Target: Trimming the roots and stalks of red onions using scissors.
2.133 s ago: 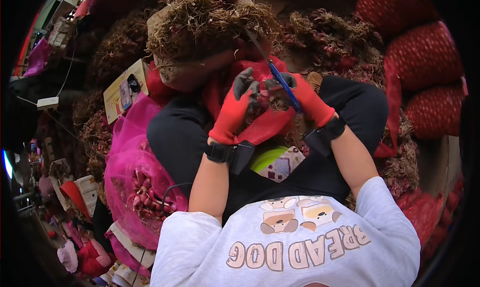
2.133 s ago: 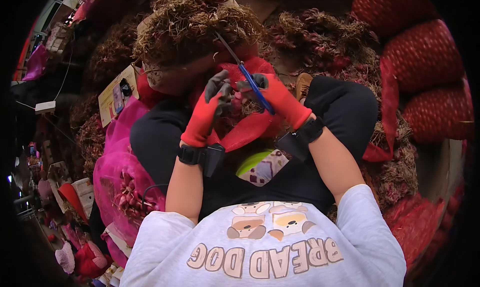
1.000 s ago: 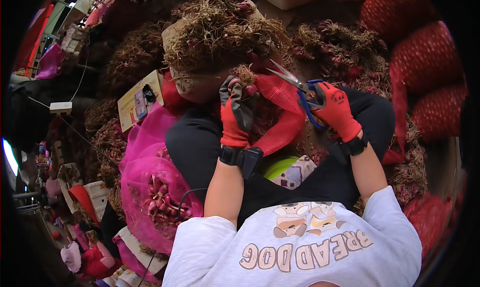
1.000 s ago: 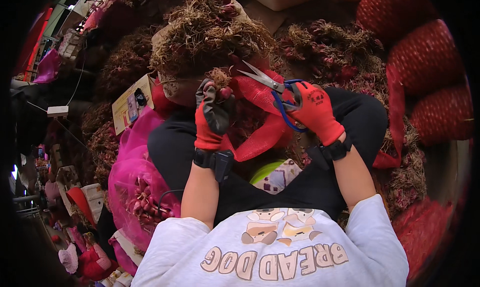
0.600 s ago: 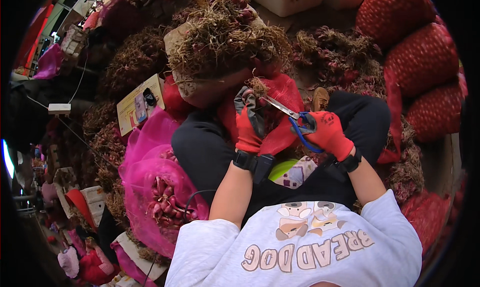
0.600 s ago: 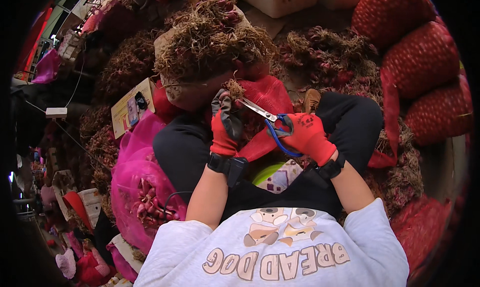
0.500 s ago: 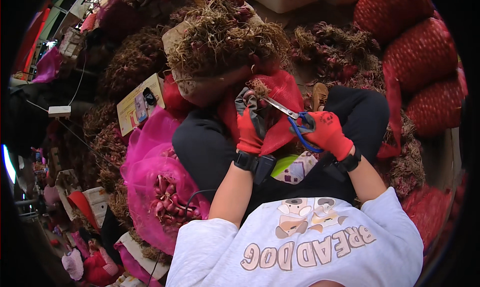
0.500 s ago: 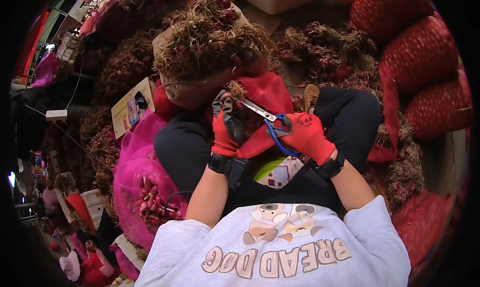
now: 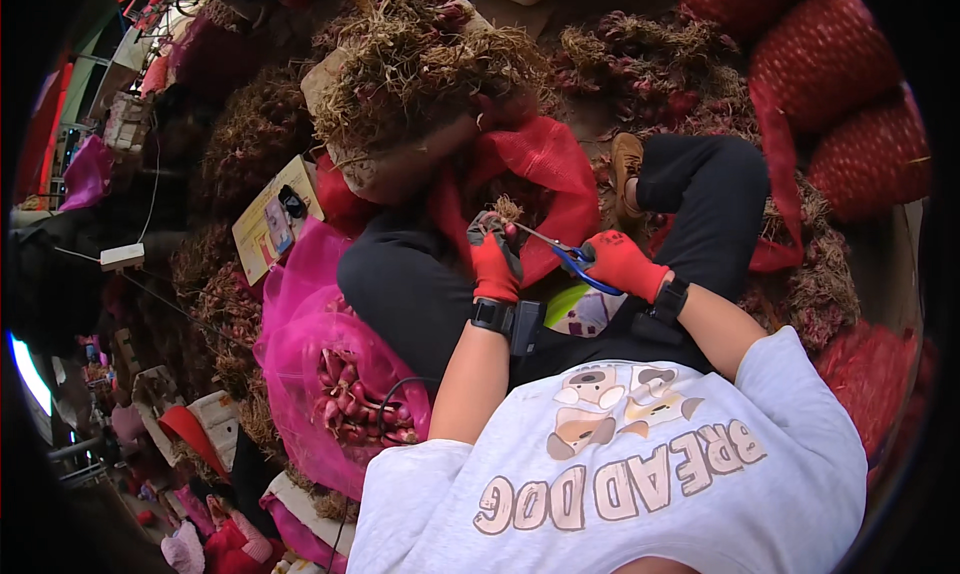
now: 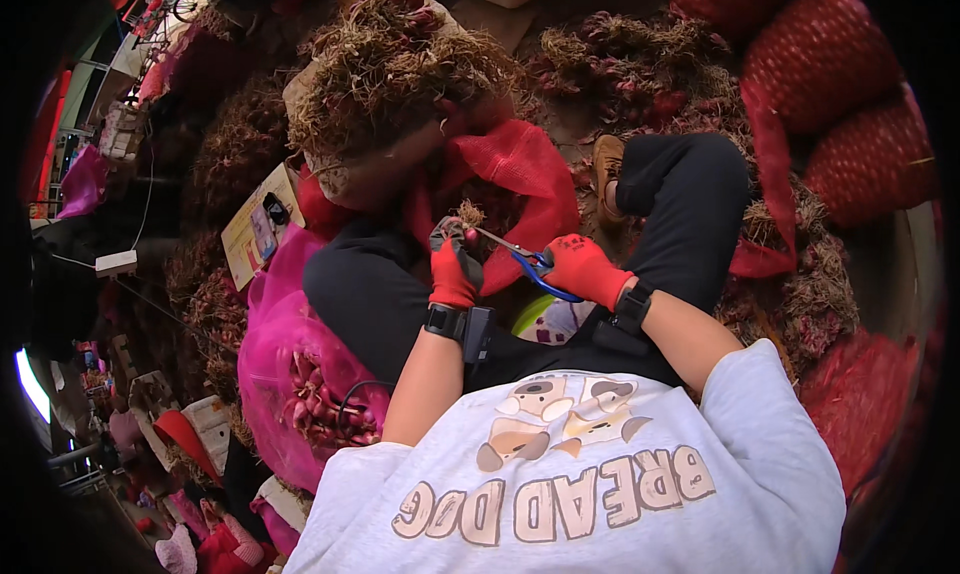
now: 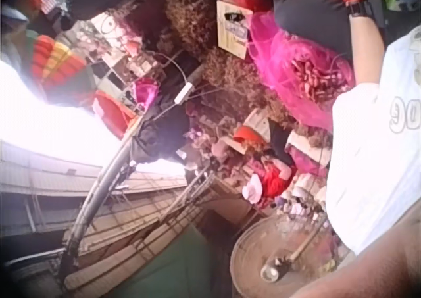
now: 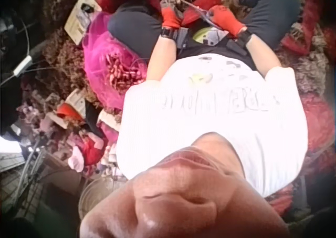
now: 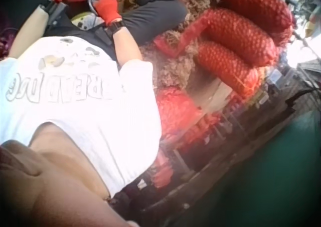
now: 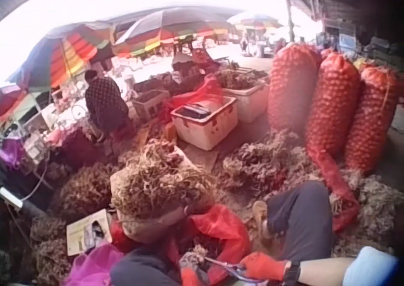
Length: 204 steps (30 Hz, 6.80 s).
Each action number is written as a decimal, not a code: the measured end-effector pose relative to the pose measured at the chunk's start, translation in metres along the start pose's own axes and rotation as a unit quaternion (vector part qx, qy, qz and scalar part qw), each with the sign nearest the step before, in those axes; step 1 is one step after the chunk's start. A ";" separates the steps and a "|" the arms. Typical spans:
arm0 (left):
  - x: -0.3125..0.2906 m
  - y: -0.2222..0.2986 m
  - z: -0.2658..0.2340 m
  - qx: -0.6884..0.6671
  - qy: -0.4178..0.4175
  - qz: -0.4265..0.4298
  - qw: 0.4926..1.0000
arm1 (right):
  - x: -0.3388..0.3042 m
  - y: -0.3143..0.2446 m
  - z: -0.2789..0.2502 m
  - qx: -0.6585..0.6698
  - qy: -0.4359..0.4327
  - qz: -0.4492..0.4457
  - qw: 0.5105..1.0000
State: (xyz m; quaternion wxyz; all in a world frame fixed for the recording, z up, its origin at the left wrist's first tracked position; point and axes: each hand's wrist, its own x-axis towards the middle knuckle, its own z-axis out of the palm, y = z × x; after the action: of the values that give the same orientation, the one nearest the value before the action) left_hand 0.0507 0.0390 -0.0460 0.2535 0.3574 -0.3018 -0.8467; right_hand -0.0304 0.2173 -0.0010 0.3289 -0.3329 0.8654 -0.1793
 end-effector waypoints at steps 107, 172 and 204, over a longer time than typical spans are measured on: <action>0.008 0.010 0.015 -0.180 -0.098 -0.095 0.974 | -0.029 -0.022 -0.034 0.059 0.115 -0.016 0.992; 0.011 -0.008 0.011 0.062 -0.118 -0.069 0.989 | -0.015 -0.005 -0.013 -0.066 0.114 0.006 0.991; 0.007 0.022 0.033 0.053 -0.128 -0.268 0.953 | 0.054 0.004 -0.009 0.592 0.045 -0.005 0.805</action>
State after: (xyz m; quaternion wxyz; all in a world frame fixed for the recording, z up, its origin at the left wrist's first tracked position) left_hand 0.0262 0.0296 -0.0154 -0.0433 0.3267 -0.2695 -0.9049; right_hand -0.0685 0.1832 -0.0209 0.4220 -0.0696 0.6032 -0.6732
